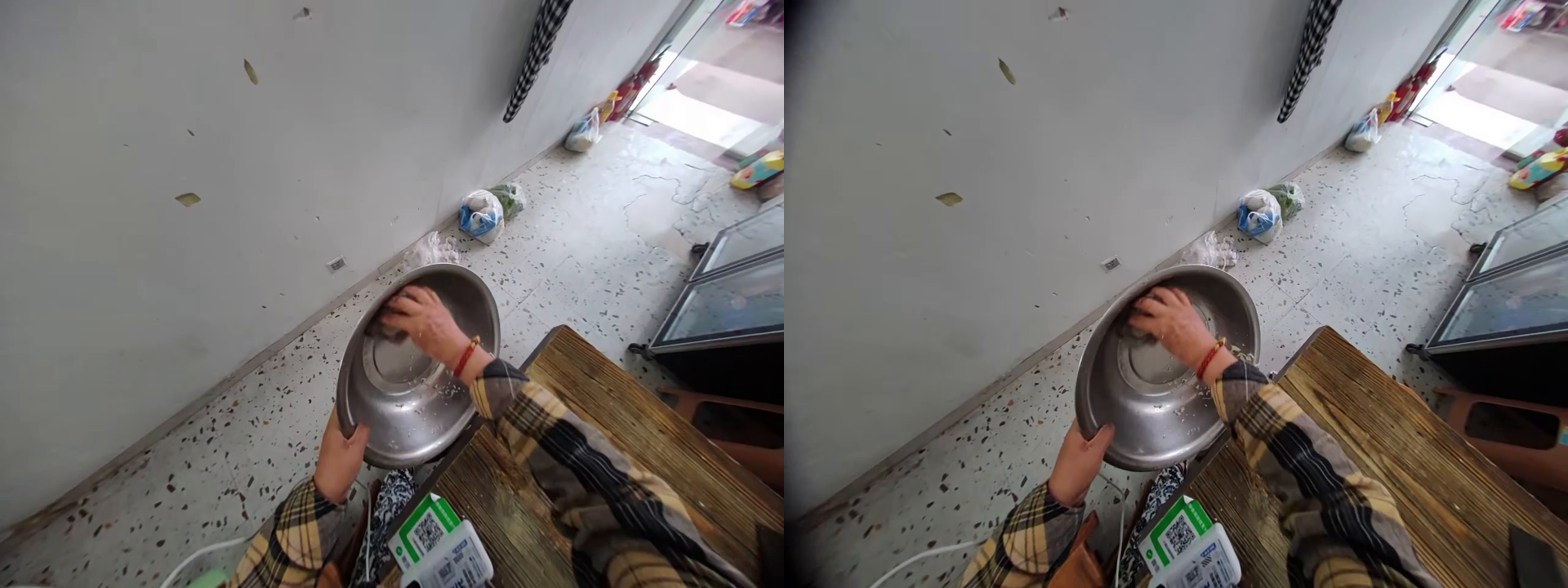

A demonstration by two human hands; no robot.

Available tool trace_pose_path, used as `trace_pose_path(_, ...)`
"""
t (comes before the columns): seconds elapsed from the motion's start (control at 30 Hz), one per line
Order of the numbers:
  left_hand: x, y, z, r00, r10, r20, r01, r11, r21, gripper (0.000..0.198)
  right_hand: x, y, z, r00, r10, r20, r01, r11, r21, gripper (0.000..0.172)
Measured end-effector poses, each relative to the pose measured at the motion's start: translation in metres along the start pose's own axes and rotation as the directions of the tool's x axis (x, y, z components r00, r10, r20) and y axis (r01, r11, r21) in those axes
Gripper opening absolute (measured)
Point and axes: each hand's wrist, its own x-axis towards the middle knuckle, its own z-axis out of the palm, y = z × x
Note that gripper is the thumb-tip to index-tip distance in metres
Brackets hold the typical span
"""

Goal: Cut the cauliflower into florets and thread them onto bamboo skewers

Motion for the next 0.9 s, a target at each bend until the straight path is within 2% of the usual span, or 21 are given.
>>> trace_pose_path(0.07,-0.002,0.004,-0.001,1.0,-0.014,0.001,0.014,1.0,0.0,0.045,-0.002,0.028,-0.002,0.993,0.108,-0.045,-0.109,0.994,-0.027,0.038)
trace_pose_path(0.13,-0.004,0.005,-0.001,0.999,-0.033,-0.009,0.033,0.999,-0.028,0.045,-0.022,0.044,0.009,0.952,0.294,-0.083,-0.295,0.955,-0.007,0.048)
trace_pose_path(0.17,-0.003,0.005,0.0,0.999,-0.035,-0.018,0.034,0.998,-0.049,0.045,-0.037,0.047,0.019,0.921,0.38,-0.083,-0.38,0.925,0.013,0.053)
trace_pose_path(0.23,-0.001,0.001,0.002,0.999,-0.022,-0.043,0.018,0.996,-0.089,0.046,-0.068,0.044,0.041,0.879,0.475,-0.03,-0.473,0.879,0.064,0.058)
trace_pose_path(0.33,0.006,-0.007,0.008,0.996,-0.01,-0.084,0.001,0.994,-0.108,0.045,-0.096,0.026,0.061,0.903,0.416,0.107,-0.428,0.893,0.141,0.053)
trace_pose_path(0.4,0.01,-0.011,0.011,0.994,-0.015,-0.106,0.005,0.996,-0.093,0.044,-0.091,0.017,0.057,0.935,0.326,0.139,-0.349,0.915,0.203,0.052)
trace_pose_path(0.47,0.012,-0.01,0.013,0.994,-0.015,-0.109,0.006,0.997,-0.079,0.043,-0.071,0.016,0.043,0.955,0.293,0.039,-0.292,0.911,0.292,0.056)
trace_pose_path(0.5,0.012,-0.008,0.015,0.995,-0.014,-0.1,0.006,0.997,-0.079,0.043,-0.058,0.018,0.034,0.943,0.324,-0.071,-0.282,0.896,0.342,0.058)
trace_pose_path(0.57,0.011,-0.001,0.017,0.997,-0.019,-0.074,0.013,0.996,-0.083,0.042,-0.03,0.021,0.021,0.874,0.414,-0.253,-0.291,0.865,0.409,0.058)
trace_pose_path(0.63,0.009,0.006,0.02,0.998,-0.024,-0.051,0.02,0.997,-0.08,0.04,-0.011,0.016,0.022,0.834,0.455,-0.313,-0.302,0.85,0.432,0.056)
trace_pose_path(0.67,0.009,0.009,0.021,0.999,-0.02,-0.046,0.016,0.997,-0.07,0.039,-0.007,0.009,0.027,0.848,0.44,-0.295,-0.298,0.856,0.421,0.055)
trace_pose_path(0.7,0.009,0.011,0.022,0.999,-0.01,-0.046,0.007,0.998,-0.058,0.038,-0.006,0.0,0.036,0.888,0.392,-0.241,-0.277,0.874,0.399,0.053)
trace_pose_path(0.77,0.013,0.01,0.024,0.998,0.014,-0.057,-0.017,0.999,-0.046,0.038,-0.015,-0.02,0.056,0.976,0.211,-0.06,-0.178,0.92,0.348,0.048)
trace_pose_path(0.83,0.021,0.007,0.025,0.997,0.024,-0.079,-0.028,0.998,-0.048,0.039,-0.029,-0.031,0.069,0.994,0.073,0.084,-0.097,0.936,0.339,0.045)
trace_pose_path(0.9,0.029,0.002,0.024,0.993,0.035,-0.11,-0.04,0.998,-0.047,0.038,-0.041,-0.025,0.064,0.992,0.029,0.122,-0.069,0.941,0.333,0.044)
